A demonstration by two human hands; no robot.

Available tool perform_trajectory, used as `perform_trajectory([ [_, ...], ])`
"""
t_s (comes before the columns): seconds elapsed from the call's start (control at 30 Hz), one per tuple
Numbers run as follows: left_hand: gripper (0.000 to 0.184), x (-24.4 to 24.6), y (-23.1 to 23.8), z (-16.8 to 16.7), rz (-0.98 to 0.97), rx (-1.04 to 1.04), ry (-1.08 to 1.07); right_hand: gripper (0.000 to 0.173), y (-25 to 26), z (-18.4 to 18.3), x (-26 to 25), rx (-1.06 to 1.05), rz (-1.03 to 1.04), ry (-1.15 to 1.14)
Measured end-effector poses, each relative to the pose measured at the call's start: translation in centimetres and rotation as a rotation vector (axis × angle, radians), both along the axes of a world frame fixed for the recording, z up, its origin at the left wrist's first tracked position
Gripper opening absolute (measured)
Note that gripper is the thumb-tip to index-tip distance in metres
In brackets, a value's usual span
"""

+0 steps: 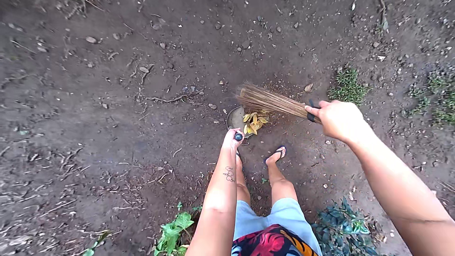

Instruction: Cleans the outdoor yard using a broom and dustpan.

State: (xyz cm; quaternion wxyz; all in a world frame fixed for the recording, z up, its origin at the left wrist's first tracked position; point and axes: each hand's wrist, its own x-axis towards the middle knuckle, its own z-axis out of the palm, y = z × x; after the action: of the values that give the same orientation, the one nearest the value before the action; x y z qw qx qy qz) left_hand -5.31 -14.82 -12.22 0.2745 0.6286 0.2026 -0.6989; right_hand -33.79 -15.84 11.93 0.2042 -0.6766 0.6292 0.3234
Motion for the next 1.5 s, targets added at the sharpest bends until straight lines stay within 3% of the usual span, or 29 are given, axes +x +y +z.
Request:
perform_trajectory([
  [0.2, 0.010, -0.1, 0.3, -0.3, -0.011, 0.012, 0.008, 0.054, -4.9, -12.1, 5.6, -0.045, -0.075, -0.121],
  [0.27, 0.008, -0.1, 0.5, -0.4, -0.010, 0.014, 0.018, 0.043, -5.0, -13.4, 7.7, 0.019, -0.073, -0.027],
  [0.37, 0.006, 0.1, 0.6, -0.6, 0.000, 0.016, 0.025, 0.029, -4.2, -8.5, 10.1, 0.211, 0.059, 0.225],
  [0.47, 0.005, 0.4, 0.5, -0.7, 0.016, 0.007, 0.026, 0.017, -2.4, -1.1, 7.4, 0.182, 0.094, 0.169],
  [0.57, 0.004, 0.2, 0.2, -0.6, 0.010, 0.017, 0.021, 0.042, -1.4, 2.9, 2.6, 0.075, 0.137, 0.114],
  [0.67, 0.005, -0.2, -0.3, 0.2, 0.046, 0.017, 0.028, 0.068, -2.6, 3.2, 1.5, 0.131, 0.094, 0.189],
  [0.77, 0.006, 0.1, -1.2, 1.1, 0.080, 0.013, 0.031, 0.068, -3.5, -1.2, 1.7, 0.034, -0.036, 0.127],
  [0.9, 0.009, 0.9, -1.1, 0.8, 0.176, -0.009, 0.057, 0.055, -2.6, -10.6, 2.3, -0.122, -0.211, -0.016],
  [1.0, 0.009, 1.4, -0.9, -0.1, 0.245, 0.001, 0.076, 0.056, -1.0, -16.1, 1.3, -0.051, -0.190, -0.023],
  [1.07, 0.009, 1.7, -1.1, -0.6, 0.276, 0.014, 0.081, 0.057, 0.1, -17.1, -0.2, 0.040, -0.103, -0.046],
  [1.17, 0.010, 2.5, -1.1, -1.0, 0.270, 0.036, 0.110, 0.078, 3.0, -14.2, -4.0, 0.027, 0.015, -0.125],
  [1.27, 0.012, 2.9, -0.8, -1.2, 0.220, 0.019, 0.129, 0.094, 5.0, -7.3, -7.9, 0.067, 0.010, -0.088],
  [1.4, 0.010, 2.7, -0.4, -0.5, 0.161, 0.017, 0.104, 0.095, 9.8, 0.1, -9.6, 0.160, -0.186, -0.025],
  [1.5, 0.011, 2.2, 0.0, -0.2, 0.105, 0.034, 0.095, 0.097, 14.2, 1.3, -8.4, 0.252, -0.483, 0.071],
])
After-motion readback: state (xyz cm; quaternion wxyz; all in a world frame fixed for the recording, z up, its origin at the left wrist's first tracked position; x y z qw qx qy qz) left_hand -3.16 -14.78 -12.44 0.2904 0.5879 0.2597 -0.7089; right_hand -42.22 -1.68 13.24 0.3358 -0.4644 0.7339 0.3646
